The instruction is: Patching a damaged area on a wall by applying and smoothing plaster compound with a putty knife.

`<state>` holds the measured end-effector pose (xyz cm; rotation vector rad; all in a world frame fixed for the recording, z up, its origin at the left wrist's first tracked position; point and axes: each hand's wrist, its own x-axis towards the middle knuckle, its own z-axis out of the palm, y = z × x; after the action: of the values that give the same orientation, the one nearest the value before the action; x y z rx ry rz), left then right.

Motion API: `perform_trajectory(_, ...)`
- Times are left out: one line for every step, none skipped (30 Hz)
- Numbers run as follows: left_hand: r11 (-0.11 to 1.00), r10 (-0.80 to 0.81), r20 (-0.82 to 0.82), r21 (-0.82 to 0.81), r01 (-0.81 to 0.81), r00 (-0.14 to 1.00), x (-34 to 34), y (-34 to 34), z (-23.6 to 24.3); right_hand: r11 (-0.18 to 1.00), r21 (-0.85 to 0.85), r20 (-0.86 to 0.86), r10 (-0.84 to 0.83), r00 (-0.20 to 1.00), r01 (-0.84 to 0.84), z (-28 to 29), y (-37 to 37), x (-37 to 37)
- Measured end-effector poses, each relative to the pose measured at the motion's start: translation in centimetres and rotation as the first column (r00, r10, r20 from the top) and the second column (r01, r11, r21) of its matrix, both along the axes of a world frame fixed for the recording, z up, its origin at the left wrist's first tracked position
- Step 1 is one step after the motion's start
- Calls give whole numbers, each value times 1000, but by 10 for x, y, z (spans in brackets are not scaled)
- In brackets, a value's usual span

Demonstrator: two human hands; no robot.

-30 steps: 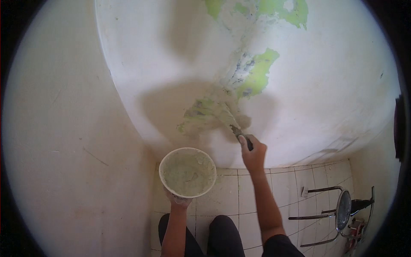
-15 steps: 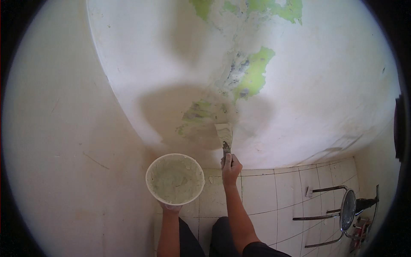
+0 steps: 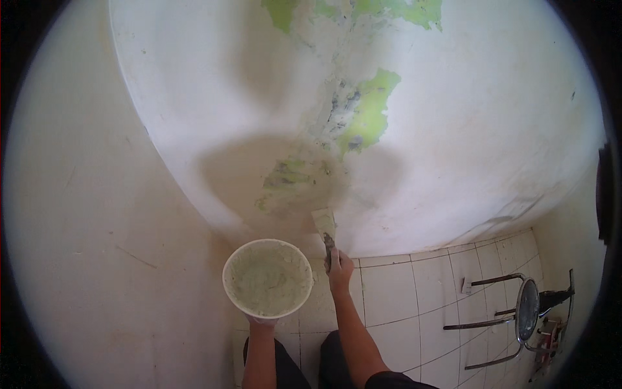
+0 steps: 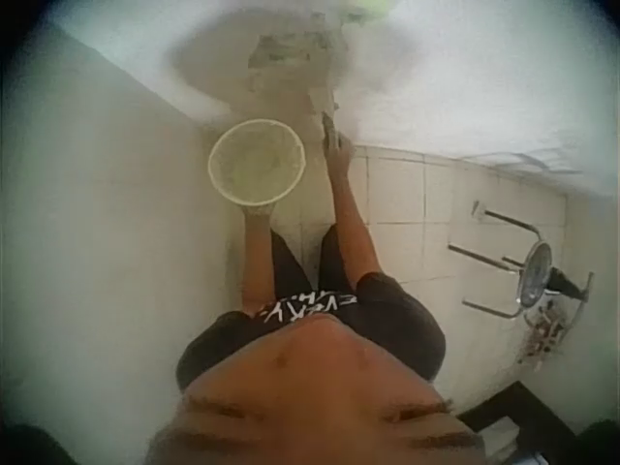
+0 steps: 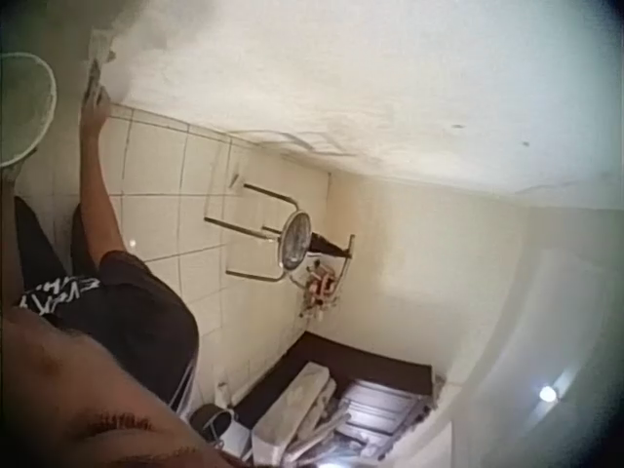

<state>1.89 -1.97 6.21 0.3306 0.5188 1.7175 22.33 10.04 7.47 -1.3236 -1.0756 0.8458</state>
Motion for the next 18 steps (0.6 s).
perform_trajectory(1000,3,8,0,-3,1000,-1,-2,-2,999,-29,-49,-26,998,25,17,-12,-3)
perform_trajectory(1000,-3,19,1,3,1000,-1,-2,-2,999,-26,-48,-29,998,27,35,-19,-3)
perform_trajectory(1000,-9,31,0,9,999,1,-1,0,997,53,-95,-47,994,53,56,-22,-4)
perform_trajectory(1000,-15,43,0,15,999,2,2,4,988,130,-143,-62,988,81,78,-26,-5)
perform_trajectory(1000,-19,52,-2,19,998,3,-1,5,988,131,-143,-63,988,82,106,-28,-6)
perform_trajectory(1000,-22,62,-4,22,998,5,-1,7,966,238,-113,-80,990,105,137,-28,-8)
perform_trajectory(1000,-29,73,-1,29,997,2,5,12,930,347,-83,-102,991,125,163,-25,-7)
perform_trajectory(999,-32,83,1,32,996,1,6,14,895,432,97,-170,981,112,179,-21,1)
perform_trajectory(999,-36,94,3,36,995,-1,5,15,855,512,268,-249,931,81,192,-16,12)
perform_trajectory(999,-43,107,6,42,993,-1,4,14,852,517,270,-253,929,82,203,-10,21)
perform_trajectory(999,-43,119,6,43,992,-2,2,14,790,612,428,-363,828,30,214,-2,29)
perform_trajectory(999,-48,134,8,47,990,-1,2,16,723,689,550,-480,683,-46,222,3,35)
perform_trajectory(999,-52,150,11,51,987,-3,5,18,721,692,552,-483,679,-50,227,6,38)
perform_trajectory(998,-58,165,14,56,985,-2,5,19,724,689,519,-494,697,0,231,9,39)
perform_trajectory(998,-62,180,17,60,982,1,5,20,728,684,485,-505,713,50,235,11,41)
perform_trajectory(998,-67,195,20,64,978,3,5,20,725,688,487,-508,710,46,239,13,43)
perform_trajectory(997,-72,209,23,69,975,3,6,23,697,715,460,-521,720,48,243,15,44)
perform_trajectory(997,-73,213,27,69,974,4,7,22,669,741,431,-531,729,49,245,16,44)
